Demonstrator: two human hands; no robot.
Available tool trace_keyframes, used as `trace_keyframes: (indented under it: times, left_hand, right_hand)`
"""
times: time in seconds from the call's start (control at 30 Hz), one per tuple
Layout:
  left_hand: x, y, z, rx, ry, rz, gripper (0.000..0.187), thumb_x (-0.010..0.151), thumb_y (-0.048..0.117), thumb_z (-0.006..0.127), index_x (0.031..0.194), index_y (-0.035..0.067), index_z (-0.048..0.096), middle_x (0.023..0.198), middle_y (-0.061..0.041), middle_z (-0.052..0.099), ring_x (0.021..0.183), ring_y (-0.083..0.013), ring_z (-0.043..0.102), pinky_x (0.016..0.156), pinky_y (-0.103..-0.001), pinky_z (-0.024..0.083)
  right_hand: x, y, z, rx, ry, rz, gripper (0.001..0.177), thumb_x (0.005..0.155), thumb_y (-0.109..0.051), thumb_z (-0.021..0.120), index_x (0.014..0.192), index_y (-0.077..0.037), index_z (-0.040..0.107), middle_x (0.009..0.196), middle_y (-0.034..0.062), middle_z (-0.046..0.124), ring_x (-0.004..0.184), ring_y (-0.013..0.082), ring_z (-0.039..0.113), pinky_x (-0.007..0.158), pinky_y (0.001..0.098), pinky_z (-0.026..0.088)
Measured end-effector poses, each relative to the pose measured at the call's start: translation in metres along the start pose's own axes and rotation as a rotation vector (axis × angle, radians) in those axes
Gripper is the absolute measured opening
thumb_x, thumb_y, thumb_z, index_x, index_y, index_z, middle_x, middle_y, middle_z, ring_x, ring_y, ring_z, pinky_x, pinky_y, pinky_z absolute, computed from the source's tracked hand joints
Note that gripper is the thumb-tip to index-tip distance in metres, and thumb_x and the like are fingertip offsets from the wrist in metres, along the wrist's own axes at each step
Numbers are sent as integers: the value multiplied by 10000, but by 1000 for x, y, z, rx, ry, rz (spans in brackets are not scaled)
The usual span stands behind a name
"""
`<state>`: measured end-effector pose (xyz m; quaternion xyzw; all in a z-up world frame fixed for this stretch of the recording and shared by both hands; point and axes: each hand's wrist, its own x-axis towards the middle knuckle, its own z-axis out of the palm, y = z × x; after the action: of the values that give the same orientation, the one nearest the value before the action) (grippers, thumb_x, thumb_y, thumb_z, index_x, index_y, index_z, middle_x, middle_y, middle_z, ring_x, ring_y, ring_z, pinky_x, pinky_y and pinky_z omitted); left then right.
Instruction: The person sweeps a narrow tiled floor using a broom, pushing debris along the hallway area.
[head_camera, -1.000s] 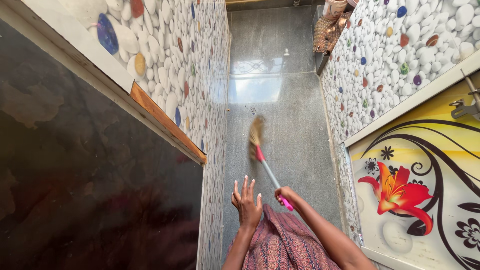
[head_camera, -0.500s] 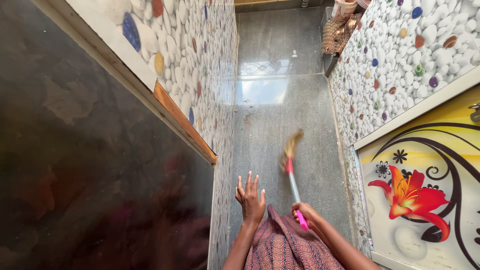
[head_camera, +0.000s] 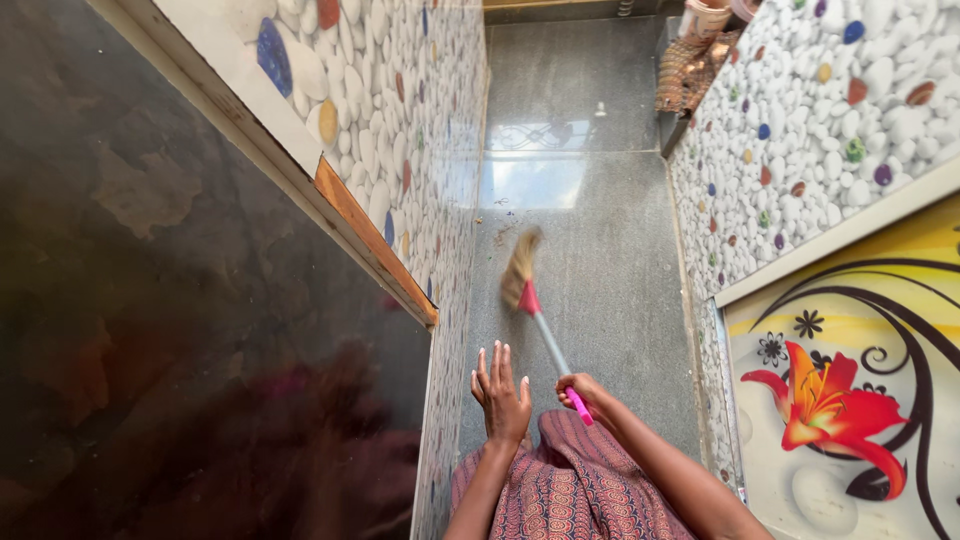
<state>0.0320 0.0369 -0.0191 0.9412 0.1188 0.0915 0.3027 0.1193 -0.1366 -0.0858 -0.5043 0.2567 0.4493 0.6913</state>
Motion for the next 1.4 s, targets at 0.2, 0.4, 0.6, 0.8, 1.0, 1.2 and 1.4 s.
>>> trace_keyframes:
  times: [0.2, 0.4, 0.6, 0.8, 1.0, 1.2, 1.4]
  left_hand:
    - [4, -20, 34, 117, 131, -80, 820, 916, 265, 650, 1578, 111, 192, 1675, -53, 161, 1535, -274, 73, 1220, -574, 18]
    - [24, -16, 70, 186, 52, -62, 796, 937, 298, 610, 1588, 129, 184, 1687, -47, 105, 1543, -274, 64, 1231, -577, 38]
    - [52, -2, 106, 269, 14, 74, 828, 926, 302, 619, 1593, 146, 156, 1686, -89, 48, 1540, -338, 42, 1218, -590, 30]
    - [68, 6, 117, 462, -200, -99, 903, 909, 327, 637, 1610, 136, 99, 1689, -115, 11, 1545, -371, 48, 1219, -641, 41]
    - [54, 51, 143, 482, -129, -146, 925, 877, 271, 675, 1610, 137, 127, 1686, -120, 45, 1530, -388, 85, 1182, -657, 85]
    - [35, 65, 152, 432, -195, -176, 928, 865, 251, 682, 1600, 178, 121, 1699, -97, 36, 1540, -330, 87, 1200, -647, 83]
    - [35, 74, 159, 429, -242, -321, 947, 891, 273, 669, 1609, 153, 62, 1692, -78, 23, 1544, -359, 69, 1209, -655, 76]
  right_hand:
    - [-29, -21, -38, -682, 136, -35, 277, 876, -47, 653, 1083, 35, 489, 734, 82, 569, 497, 145, 533, 397, 277, 469]
    - [-86, -54, -89, -834, -28, 99, 293, 849, -53, 639, 1123, 5, 554, 757, 79, 614, 510, 138, 550, 414, 261, 494]
    - [-69, -68, -132, -760, -153, 229, 295, 826, -10, 669, 1088, 109, 602, 703, 65, 618, 492, 116, 559, 387, 245, 461]
    - [-57, -110, -168, -618, -35, 211, 279, 837, -2, 674, 1080, 133, 651, 676, 112, 621, 457, 140, 524, 364, 258, 421]
    - [-29, -150, -162, -934, 90, -63, 363, 837, -91, 672, 1108, 150, 670, 678, 99, 643, 474, 143, 557, 392, 276, 481]
    - [-8, -171, -158, -1060, 212, -191, 502, 799, -55, 709, 1269, 71, 588, 710, 105, 667, 495, 153, 604, 426, 287, 529]
    - [-21, -137, -150, -898, 48, -81, 519, 819, -61, 668, 1319, 13, 549, 713, 105, 651, 486, 162, 553, 400, 289, 489]
